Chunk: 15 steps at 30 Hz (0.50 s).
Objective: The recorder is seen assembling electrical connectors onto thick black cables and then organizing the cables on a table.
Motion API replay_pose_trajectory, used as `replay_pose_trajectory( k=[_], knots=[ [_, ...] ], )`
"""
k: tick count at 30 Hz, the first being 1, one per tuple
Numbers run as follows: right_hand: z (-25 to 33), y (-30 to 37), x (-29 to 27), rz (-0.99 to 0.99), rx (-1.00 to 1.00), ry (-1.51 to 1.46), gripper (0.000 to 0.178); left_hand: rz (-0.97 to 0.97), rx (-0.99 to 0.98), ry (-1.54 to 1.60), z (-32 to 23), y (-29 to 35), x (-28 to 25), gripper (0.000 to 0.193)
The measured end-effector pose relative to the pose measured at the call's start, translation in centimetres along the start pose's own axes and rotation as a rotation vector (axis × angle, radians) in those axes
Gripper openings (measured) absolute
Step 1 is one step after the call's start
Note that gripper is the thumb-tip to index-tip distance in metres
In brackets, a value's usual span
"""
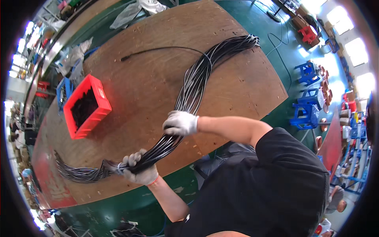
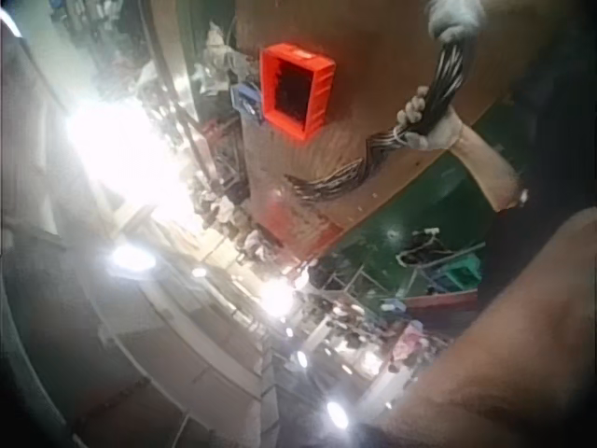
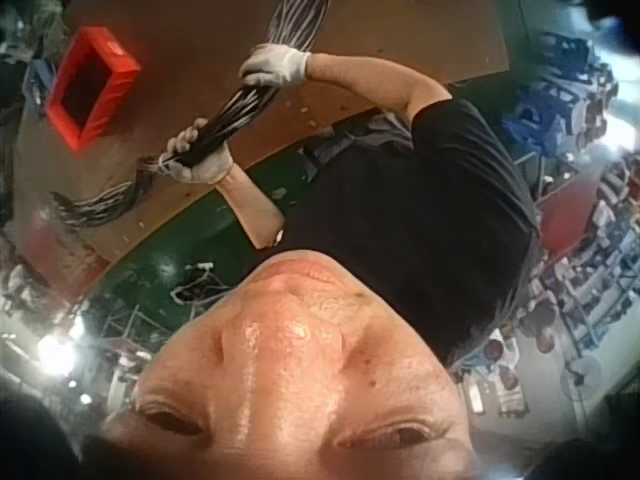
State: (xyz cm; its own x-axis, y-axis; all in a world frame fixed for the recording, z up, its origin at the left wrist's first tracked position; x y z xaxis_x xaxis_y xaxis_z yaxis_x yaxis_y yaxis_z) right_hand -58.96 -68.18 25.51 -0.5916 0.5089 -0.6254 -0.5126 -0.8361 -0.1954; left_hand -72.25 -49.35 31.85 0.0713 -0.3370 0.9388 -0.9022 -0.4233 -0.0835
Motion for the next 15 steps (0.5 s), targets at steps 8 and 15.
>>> replay_pose_trajectory(
  k=[8, 15],
  knots=[
    [-3.0, 15.8, -15.2, 0.01, -0.306, 0.382, 0.113, 0.297, 0.236, -0.087, -2.1, 8.5, 29.4, 0.012],
    [-5.1, 30.3, -21.0, -0.202, -0.375, 0.175, 0.113, 0.387, 0.595, -0.371, 7.4, 21.8, 47.5, 0.013]
  ],
)
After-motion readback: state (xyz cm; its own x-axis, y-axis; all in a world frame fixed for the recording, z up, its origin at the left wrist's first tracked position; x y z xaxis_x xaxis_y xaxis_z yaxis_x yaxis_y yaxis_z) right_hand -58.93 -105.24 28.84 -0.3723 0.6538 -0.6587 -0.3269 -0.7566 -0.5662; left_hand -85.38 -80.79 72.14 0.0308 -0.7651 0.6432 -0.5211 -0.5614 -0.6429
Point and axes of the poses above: each hand's wrist, its own y-axis away from the middle knuckle, its own x-axis out of the palm, z = x × y, the point moved 9 cm from there along -y, towards the middle knuckle, and after that the axes turned 3 degrees about y, right-handed, at the moved point
